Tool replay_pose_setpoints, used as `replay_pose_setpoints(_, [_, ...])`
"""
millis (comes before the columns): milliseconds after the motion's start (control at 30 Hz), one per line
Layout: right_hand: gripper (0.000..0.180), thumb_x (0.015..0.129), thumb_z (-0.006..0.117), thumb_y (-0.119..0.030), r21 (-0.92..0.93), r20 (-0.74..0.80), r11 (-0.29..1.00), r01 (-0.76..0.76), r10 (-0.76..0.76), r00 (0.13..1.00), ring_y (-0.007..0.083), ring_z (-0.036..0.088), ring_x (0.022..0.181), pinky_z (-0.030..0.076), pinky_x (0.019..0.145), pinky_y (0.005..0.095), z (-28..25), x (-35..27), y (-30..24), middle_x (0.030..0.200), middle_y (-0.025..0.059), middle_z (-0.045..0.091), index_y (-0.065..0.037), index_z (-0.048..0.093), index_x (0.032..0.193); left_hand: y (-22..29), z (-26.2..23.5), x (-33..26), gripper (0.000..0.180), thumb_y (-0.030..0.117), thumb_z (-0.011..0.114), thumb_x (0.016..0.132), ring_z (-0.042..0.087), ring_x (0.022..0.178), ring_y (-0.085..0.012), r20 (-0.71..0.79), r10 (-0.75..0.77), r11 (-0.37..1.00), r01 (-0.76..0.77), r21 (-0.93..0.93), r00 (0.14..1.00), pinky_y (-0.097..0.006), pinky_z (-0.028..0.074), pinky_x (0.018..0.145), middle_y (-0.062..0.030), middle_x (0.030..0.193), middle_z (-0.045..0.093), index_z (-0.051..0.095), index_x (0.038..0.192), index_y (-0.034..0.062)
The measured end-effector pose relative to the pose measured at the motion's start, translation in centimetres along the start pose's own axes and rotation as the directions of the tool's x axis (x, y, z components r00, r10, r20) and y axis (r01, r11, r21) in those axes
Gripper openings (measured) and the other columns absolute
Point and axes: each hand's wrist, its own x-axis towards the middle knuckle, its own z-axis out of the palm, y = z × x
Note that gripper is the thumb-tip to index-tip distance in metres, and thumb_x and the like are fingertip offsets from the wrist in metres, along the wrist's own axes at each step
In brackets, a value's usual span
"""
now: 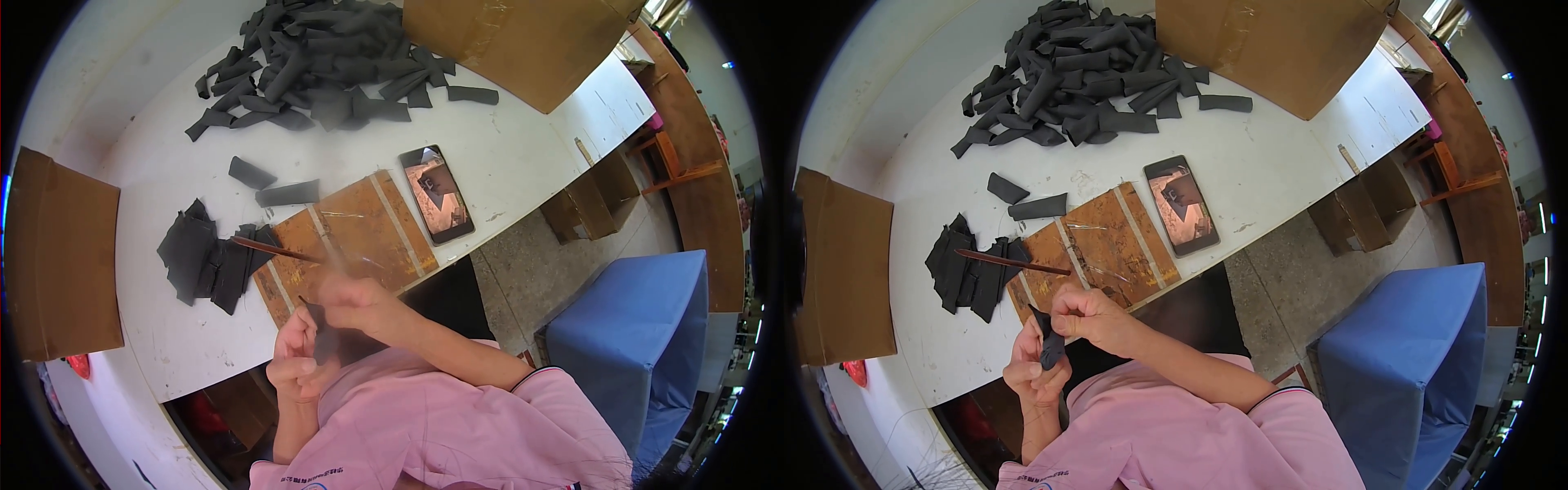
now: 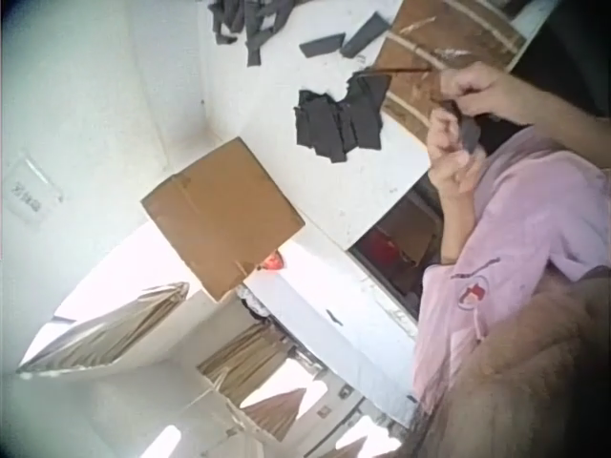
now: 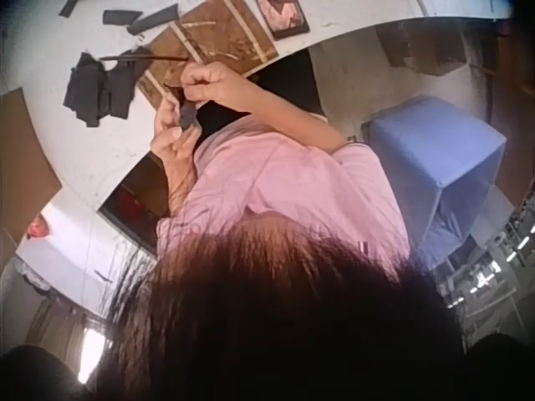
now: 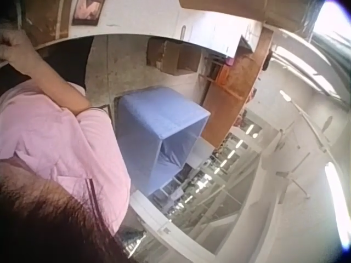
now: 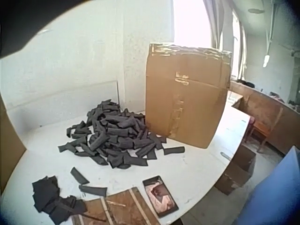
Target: Rolling and adhering foam strips into cylindrical sleeves.
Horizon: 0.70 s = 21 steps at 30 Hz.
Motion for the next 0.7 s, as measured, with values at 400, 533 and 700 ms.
replay_pose_setpoints(400, [0.006, 0.072, 0.056, -0.002, -0.511, -0.108, 0.806, 0.3, -0.406, 0.907, 0.0211, 0.051, 0.065, 0.04, 0.057, 0.0278, 1.3, 0.8, -2.9, 0.075, 0.008, 0.051, 0.0, 0.051, 0.074, -2.1, 1.5, 2.3, 0.013, 0.003, 0.055, 0.08, 0.043, 0.048, -0.0063, -0.064, 0.791, 0.419, -0.464, 0.78, 0.608, -0.016, 0.033, 0.043, -0.0062, 0.07, 0.056, 0.052, 0.09, -0.0028])
replay_pose_setpoints(533, [0.008, 0.07, 0.058, -0.003, -0.602, -0.162, 0.75, 0.273, -0.449, 0.879, 0.0224, 0.049, 0.067, 0.039, 0.059, 0.0277, 1.8, 0.8, -3.2, 0.072, 0.0085, 0.049, -0.001, 0.051, 0.073, -1.4, 1.7, 1.8, 0.01, 0.003, 0.056, 0.08, 0.041, 0.044, -0.0059, -0.153, 0.692, 0.554, -0.383, 0.739, 0.705, -0.016, 0.032, 0.04, -0.0067, 0.068, 0.055, 0.05, 0.086, -0.0016])
replay_pose_setpoints(700, [0.006, 0.075, 0.057, -0.005, -0.454, -0.185, 0.877, 0.159, -0.267, 0.946, 0.0167, 0.048, 0.067, 0.038, 0.059, 0.0268, 1.6, 0.4, -3.6, 0.071, 0.0059, 0.048, -0.002, 0.051, 0.074, 0.4, 0.8, 2.0, 0.015, -0.001, 0.054, 0.079, 0.035, 0.035, -0.0038, -0.114, 0.449, 0.843, -0.377, 0.384, 0.886, -0.016, 0.027, 0.032, -0.0076, 0.062, 0.052, 0.043, 0.09, -0.0013])
